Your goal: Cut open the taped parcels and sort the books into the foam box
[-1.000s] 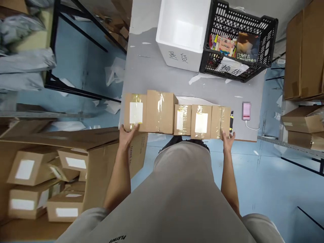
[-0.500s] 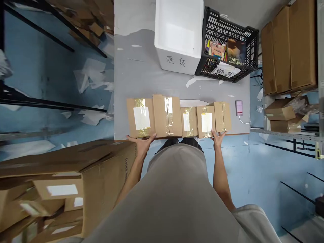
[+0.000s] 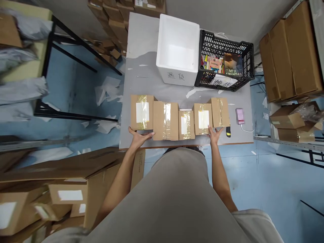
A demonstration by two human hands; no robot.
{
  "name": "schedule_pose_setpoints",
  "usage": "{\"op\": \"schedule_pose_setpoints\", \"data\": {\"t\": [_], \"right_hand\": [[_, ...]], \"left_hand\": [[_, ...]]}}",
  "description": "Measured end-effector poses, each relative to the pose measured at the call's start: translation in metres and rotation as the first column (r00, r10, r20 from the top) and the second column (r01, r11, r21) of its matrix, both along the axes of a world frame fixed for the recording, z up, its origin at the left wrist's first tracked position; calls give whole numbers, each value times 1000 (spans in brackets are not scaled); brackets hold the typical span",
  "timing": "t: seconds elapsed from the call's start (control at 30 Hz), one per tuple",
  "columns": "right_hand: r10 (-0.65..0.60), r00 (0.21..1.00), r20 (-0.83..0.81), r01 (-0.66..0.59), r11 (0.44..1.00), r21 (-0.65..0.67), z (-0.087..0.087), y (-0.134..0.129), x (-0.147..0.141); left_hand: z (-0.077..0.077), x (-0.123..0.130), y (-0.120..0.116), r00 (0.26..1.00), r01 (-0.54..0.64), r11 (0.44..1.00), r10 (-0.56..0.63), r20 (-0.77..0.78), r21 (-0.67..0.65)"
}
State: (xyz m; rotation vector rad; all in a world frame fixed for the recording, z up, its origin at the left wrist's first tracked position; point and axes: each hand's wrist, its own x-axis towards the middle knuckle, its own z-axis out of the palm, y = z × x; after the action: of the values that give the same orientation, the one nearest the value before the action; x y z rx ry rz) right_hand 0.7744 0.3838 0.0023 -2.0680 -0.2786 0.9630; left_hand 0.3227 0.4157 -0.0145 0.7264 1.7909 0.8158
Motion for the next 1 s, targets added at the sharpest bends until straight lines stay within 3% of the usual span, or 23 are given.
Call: {"op": "schedule_pose_setpoints", "data": {"t": [0.13,0.23,0.3,0.43,0.63,0.73,0.83,1.0], "right_hand": [[7,988,-154,-26,992,-127,2,-23,-11],[157,895,-419,-254,949,-188,2,-39,-35],[299,801,-519,-419,899,-129,0,-41,-55],[362,794,-488,-460,883,-93,-5,-34,-82],[427,788,-444,-474,880,5,-5,-39,-84],[437,797,-417,-447,891,79,-3,-23,-85],[413,810,-417,-390,909,143,-1,16,-90],[300,840,-452,-298,951,77,0,81,-108]], "left_hand": [[3,18,-23,989,-117,977,131,68,-179],[-1,38,-41,985,10,977,26,169,-213],[-2,49,-47,981,78,980,-43,187,-185],[1,57,-51,990,93,992,-83,113,-81],[15,53,-61,983,114,993,-118,143,36],[18,48,-43,984,110,992,-118,131,67],[18,45,-4,984,136,987,-144,107,80],[11,53,57,996,93,987,-93,-2,133]]}}
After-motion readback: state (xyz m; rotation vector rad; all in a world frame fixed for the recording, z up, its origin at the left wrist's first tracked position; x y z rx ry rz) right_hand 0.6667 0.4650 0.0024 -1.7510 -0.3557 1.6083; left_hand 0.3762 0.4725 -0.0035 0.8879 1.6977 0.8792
